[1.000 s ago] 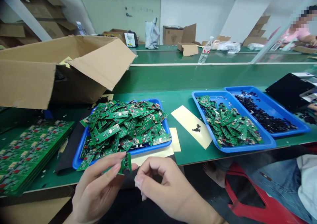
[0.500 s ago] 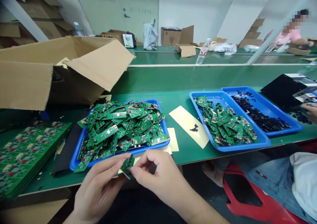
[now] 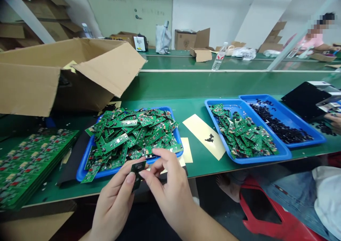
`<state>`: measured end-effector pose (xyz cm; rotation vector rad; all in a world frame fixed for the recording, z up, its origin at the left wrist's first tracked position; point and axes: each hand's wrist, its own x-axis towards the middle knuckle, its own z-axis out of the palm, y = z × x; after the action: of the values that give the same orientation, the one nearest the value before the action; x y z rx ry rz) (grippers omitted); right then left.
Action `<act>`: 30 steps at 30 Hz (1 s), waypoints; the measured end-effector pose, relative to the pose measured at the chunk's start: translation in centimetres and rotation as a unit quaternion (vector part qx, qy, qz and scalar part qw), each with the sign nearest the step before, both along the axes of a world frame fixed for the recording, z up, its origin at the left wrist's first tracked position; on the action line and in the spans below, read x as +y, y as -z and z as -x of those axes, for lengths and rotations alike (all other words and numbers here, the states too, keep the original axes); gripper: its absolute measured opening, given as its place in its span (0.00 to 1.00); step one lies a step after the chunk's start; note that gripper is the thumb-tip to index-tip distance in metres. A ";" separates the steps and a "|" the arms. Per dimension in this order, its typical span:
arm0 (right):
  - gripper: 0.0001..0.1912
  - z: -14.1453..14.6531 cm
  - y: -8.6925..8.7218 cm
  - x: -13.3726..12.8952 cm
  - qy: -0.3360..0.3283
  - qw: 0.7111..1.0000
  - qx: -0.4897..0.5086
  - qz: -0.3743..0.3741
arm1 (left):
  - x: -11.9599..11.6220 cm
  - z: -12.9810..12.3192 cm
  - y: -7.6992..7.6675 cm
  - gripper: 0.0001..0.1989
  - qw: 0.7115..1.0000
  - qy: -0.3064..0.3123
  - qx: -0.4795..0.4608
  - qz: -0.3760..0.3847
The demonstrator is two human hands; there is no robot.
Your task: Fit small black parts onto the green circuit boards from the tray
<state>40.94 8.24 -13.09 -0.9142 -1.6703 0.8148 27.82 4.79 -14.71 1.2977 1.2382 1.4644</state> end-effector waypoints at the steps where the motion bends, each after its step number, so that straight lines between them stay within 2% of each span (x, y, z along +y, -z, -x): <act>1: 0.11 -0.1 -0.1 0.1 -0.006 1.000 -0.011 -0.005 | -0.1 -0.1 0.2 0.13 1.000 0.002 -0.027 0.013; 3: 0.06 -0.3 -0.4 0.2 -0.006 0.998 -0.056 -0.037 | -0.2 -0.2 0.3 0.13 0.997 0.008 -0.065 0.028; 8: 0.07 -1.0 -0.8 0.7 0.029 0.979 -0.148 -0.139 | -0.1 -0.1 0.0 0.13 0.995 0.027 -0.086 0.049; 13: 0.08 -1.6 -0.9 1.4 0.054 0.956 -0.204 -0.205 | 0.3 0.6 -1.0 0.11 0.997 0.048 0.014 0.055; 16: 0.11 -1.9 -1.1 1.6 0.064 0.942 -0.232 -0.234 | 0.9 1.4 -2.0 0.12 0.986 0.109 0.088 0.090; 19: 0.11 -2.2 -1.2 1.8 0.032 0.924 -0.278 -0.260 | 1.5 2.0 -2.7 0.13 0.970 0.180 0.115 0.116; 22: 0.13 -2.5 -1.2 1.9 -0.013 0.906 -0.309 -0.288 | 2.0 2.3 -2.9 0.14 0.962 0.218 0.133 0.097; 26: 0.11 -2.8 -0.8 2.2 -0.047 0.891 -0.315 -0.323 | 2.2 2.5 -2.4 0.14 0.960 0.220 0.153 0.079; 28: 0.10 -2.8 -0.6 2.2 -0.048 0.893 -0.305 -0.328 | 2.2 2.5 -1.8 0.14 0.962 0.204 0.170 0.069; 30: 0.14 -2.8 -0.8 2.1 -0.056 0.902 -0.286 -0.318 | 2.2 2.4 -1.3 0.13 0.961 0.191 0.198 0.031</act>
<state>43.78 10.32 -12.33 -0.6132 -2.3174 0.0118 25.46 7.01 -13.37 1.7313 1.1815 0.9127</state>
